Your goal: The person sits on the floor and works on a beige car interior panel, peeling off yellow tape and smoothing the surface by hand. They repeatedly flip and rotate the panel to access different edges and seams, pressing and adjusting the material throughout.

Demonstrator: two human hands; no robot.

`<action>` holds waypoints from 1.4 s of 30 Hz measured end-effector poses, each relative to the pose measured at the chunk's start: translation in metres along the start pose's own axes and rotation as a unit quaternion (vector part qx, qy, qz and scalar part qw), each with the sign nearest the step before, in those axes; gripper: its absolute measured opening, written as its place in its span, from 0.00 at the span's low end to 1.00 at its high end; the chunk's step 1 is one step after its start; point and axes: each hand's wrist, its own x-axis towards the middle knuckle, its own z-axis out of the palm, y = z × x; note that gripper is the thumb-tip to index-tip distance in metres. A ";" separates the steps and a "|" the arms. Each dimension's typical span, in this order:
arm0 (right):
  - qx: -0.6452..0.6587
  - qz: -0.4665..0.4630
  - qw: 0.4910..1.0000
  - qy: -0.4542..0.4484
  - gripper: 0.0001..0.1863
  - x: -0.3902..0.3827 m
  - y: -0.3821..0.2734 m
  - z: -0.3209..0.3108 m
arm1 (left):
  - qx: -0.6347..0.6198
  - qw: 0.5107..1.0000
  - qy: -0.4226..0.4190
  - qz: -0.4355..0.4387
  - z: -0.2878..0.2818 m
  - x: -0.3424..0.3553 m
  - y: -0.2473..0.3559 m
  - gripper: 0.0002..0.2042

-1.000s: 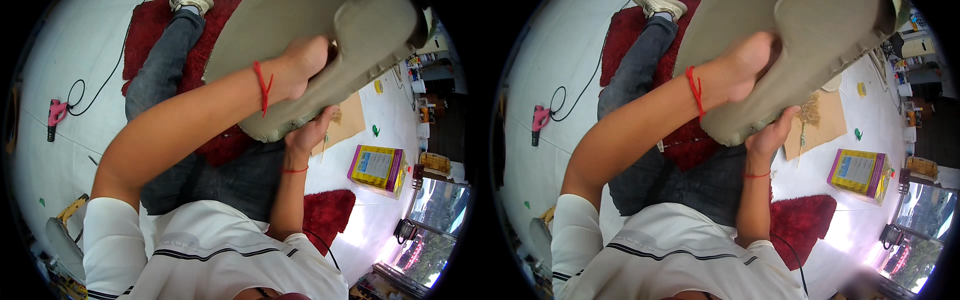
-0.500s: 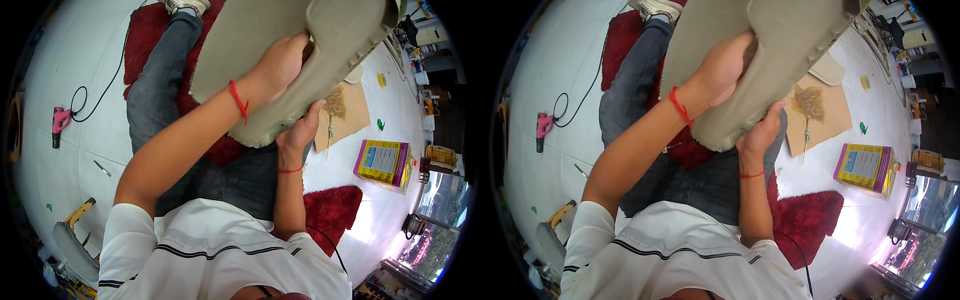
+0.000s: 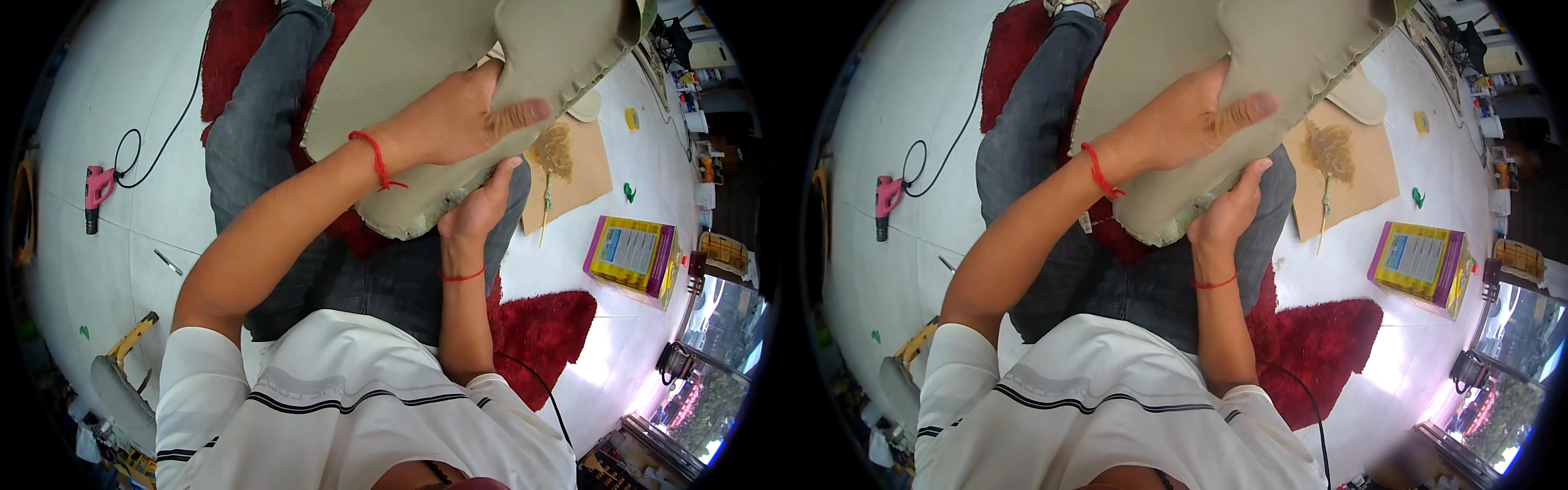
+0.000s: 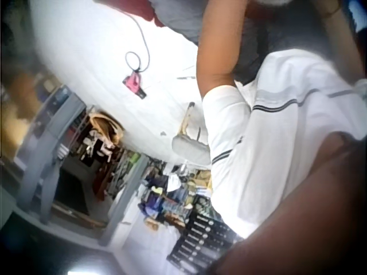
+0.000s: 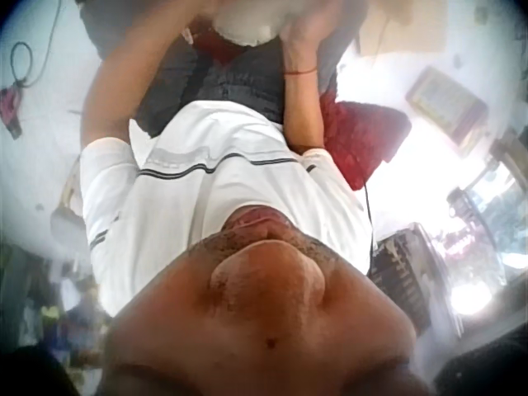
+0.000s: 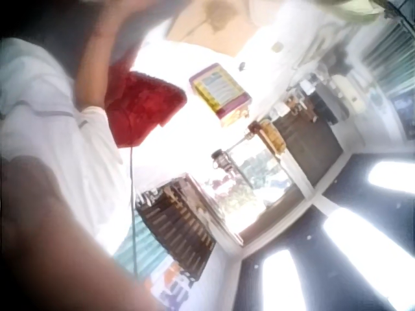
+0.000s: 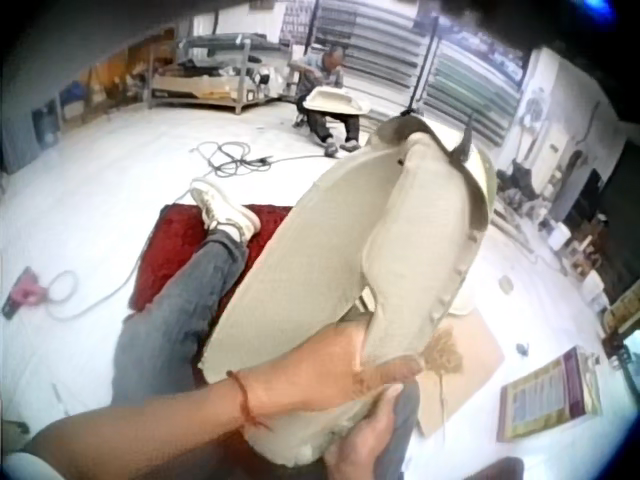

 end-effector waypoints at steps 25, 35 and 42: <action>-0.025 -0.057 0.993 -0.100 0.33 0.016 0.002 -0.023 | -0.111 0.948 -0.205 -0.217 -0.027 -0.007 0.017 0.33; -0.050 -0.070 0.994 -0.071 0.32 0.006 -0.007 -0.015 | 0.059 0.921 -0.320 -0.212 -0.047 -0.007 0.040 0.39; -0.023 -0.125 0.992 -0.020 0.26 0.026 -0.013 -0.034 | 0.156 0.986 0.053 0.038 -0.065 -0.101 0.058 0.35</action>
